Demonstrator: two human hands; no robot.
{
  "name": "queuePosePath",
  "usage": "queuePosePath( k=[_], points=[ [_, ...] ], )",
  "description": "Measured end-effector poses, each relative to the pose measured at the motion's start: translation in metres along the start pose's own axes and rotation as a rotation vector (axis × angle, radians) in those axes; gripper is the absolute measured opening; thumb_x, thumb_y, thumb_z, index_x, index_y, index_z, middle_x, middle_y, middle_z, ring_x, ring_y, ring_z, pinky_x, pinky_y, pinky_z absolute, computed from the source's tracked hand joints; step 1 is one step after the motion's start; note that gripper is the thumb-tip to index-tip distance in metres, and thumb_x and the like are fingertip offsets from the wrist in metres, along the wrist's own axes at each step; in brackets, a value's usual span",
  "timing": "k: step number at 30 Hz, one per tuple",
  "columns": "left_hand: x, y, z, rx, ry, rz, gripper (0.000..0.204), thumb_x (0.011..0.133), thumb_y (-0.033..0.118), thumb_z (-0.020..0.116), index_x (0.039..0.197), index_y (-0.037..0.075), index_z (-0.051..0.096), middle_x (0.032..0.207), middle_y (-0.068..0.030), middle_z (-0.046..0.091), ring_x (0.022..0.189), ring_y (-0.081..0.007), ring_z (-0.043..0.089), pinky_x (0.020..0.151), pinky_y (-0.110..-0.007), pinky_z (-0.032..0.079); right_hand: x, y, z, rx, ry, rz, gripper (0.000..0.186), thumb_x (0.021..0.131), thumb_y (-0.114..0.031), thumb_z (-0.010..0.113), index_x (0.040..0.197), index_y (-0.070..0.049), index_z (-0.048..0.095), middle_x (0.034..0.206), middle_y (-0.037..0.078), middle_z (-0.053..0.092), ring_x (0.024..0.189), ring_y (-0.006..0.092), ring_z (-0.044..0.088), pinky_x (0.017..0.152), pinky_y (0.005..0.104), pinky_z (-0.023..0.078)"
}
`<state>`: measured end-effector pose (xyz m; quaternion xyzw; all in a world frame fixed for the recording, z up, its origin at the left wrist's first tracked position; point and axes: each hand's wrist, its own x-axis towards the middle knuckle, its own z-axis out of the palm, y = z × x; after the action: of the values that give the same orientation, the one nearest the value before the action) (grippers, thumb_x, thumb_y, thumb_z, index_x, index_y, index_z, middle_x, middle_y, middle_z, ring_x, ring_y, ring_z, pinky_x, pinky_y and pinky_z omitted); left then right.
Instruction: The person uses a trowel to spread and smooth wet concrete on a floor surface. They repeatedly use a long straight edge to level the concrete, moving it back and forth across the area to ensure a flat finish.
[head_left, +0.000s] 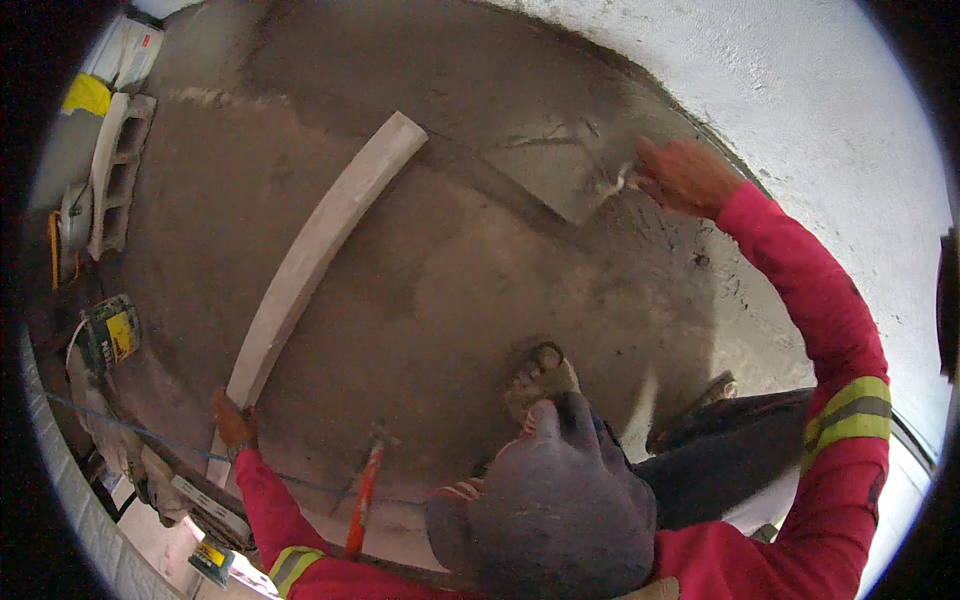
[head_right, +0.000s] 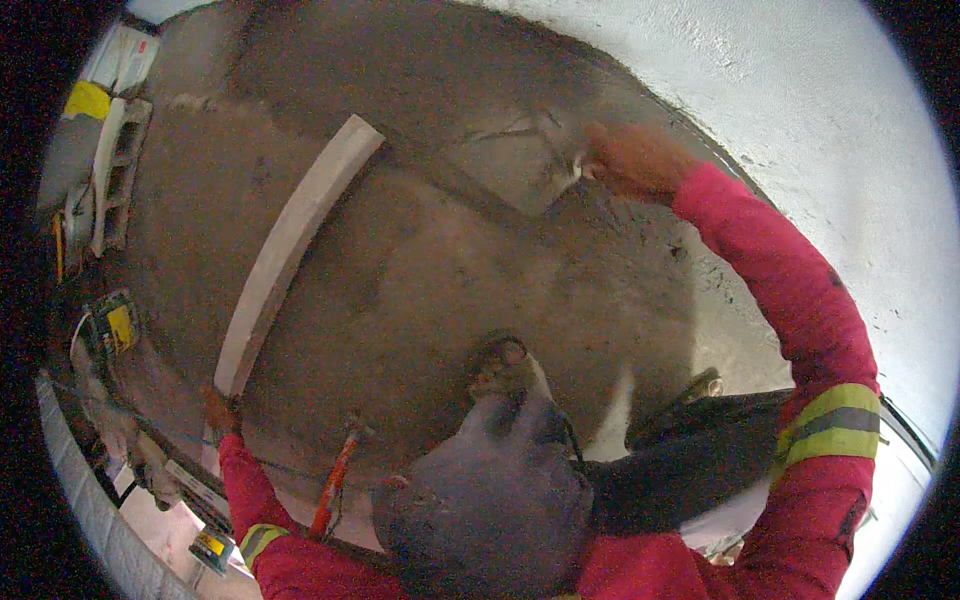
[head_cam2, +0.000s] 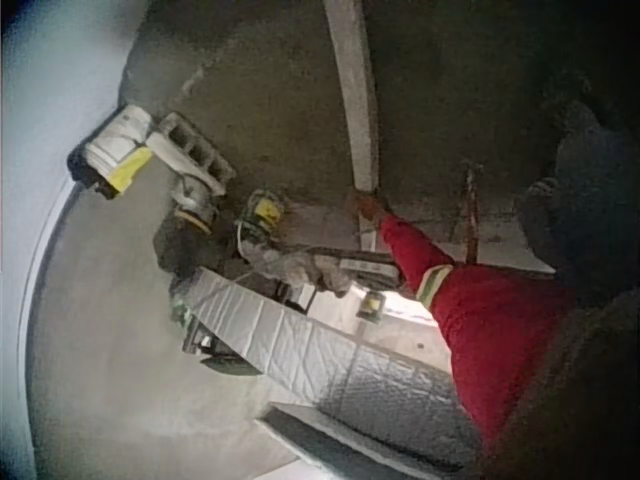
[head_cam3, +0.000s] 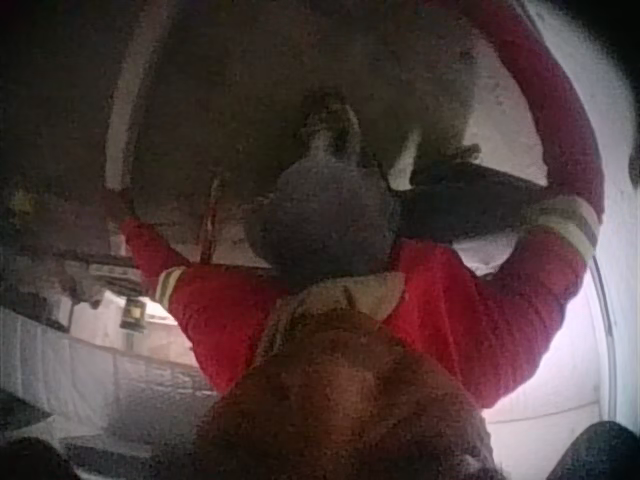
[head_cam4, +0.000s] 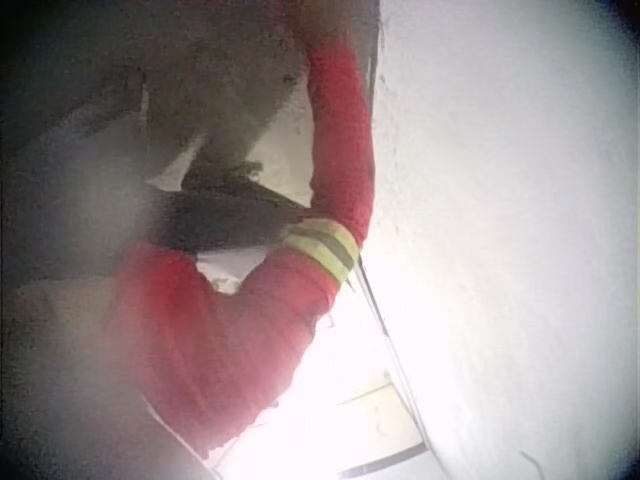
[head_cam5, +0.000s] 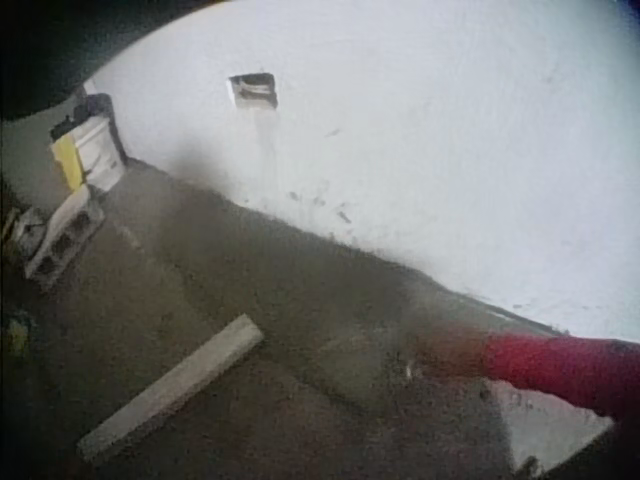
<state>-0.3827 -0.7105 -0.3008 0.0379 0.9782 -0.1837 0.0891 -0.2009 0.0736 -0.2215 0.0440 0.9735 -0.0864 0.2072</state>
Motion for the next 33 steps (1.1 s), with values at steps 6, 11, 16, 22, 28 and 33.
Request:
queuePosePath(
  k=[6, 11, 16, 22, 28, 33],
  points=[
    [0.007, 0.02, 0.013, 0.137, -0.124, -0.156, 0.075, 0.069, 0.016, 0.074, 0.132, 0.01, 0.032, 0.13, -0.0175, 0.043, 0.119, -0.0358, 0.043, 0.092, -0.045, 0.042, -0.071, -0.026, 0.04, -0.157, -0.378, -0.343, 0.035, 0.082, -0.031, 0.058, 0.089, 0.002, 0.048, 0.068, 0.02, 0.058, 0.065, 0.0402, 0.057, 0.055, 0.047, 0.045],
    [0.004, -0.028, 0.02, 0.2, 0.003, -0.083, 0.085, 0.068, 0.023, 0.075, 0.136, 0.011, 0.025, 0.13, -0.0182, 0.041, 0.119, -0.0357, 0.043, 0.09, -0.046, 0.044, -0.033, -0.026, 0.029, 0.068, -0.254, -0.089, 0.035, 0.084, -0.031, 0.056, 0.092, 0.001, 0.046, 0.068, 0.019, 0.058, 0.063, 0.0409, 0.057, 0.055, 0.0475, 0.045],
    [0.001, 0.014, 0.015, 0.052, 0.01, -0.06, 0.089, 0.064, 0.029, 0.078, 0.135, 0.011, 0.028, 0.129, -0.0186, 0.042, 0.116, -0.0353, 0.046, 0.089, -0.047, 0.044, -0.041, -0.035, 0.011, 0.074, -0.108, 0.007, 0.03, 0.083, -0.025, 0.056, 0.095, -0.001, 0.043, 0.068, 0.018, 0.057, 0.062, 0.0411, 0.057, 0.055, 0.0485, 0.044],
    [0.001, 0.025, 0.0, 0.075, -0.076, -0.17, 0.092, 0.064, 0.037, 0.077, 0.135, 0.007, 0.028, 0.13, -0.0195, 0.041, 0.119, -0.0364, 0.041, 0.093, -0.046, 0.041, -0.007, -0.012, -0.006, -0.011, 0.341, 0.075, 0.028, 0.079, -0.012, 0.055, 0.101, -0.003, 0.04, 0.085, 0.017, 0.055, 0.067, 0.0384, 0.058, 0.052, 0.0465, 0.045],
    [-0.005, 0.024, -0.004, 0.017, -0.096, -0.163, 0.091, 0.065, 0.036, 0.077, 0.134, 0.004, 0.029, 0.131, -0.0201, 0.04, 0.12, -0.0367, 0.04, 0.095, -0.045, 0.04, 0.064, 0.001, -0.01, -0.236, 0.421, -0.031, 0.032, 0.077, -0.004, 0.054, 0.105, -0.008, 0.039, 0.093, 0.014, 0.055, 0.069, 0.0349, 0.06, 0.051, 0.0433, 0.047],
    [-0.009, 0.013, 0.002, -0.018, -0.044, -0.194, 0.087, 0.065, 0.036, 0.078, 0.132, 0.003, 0.033, 0.129, -0.0206, 0.042, 0.118, -0.0372, 0.042, 0.093, -0.045, 0.04, 0.102, -0.004, 0.003, -0.235, 0.313, -0.05, 0.031, 0.077, -0.004, 0.053, 0.105, -0.011, 0.041, 0.093, 0.011, 0.055, 0.068, 0.0341, 0.061, 0.054, 0.0443, 0.048]
  ],
)
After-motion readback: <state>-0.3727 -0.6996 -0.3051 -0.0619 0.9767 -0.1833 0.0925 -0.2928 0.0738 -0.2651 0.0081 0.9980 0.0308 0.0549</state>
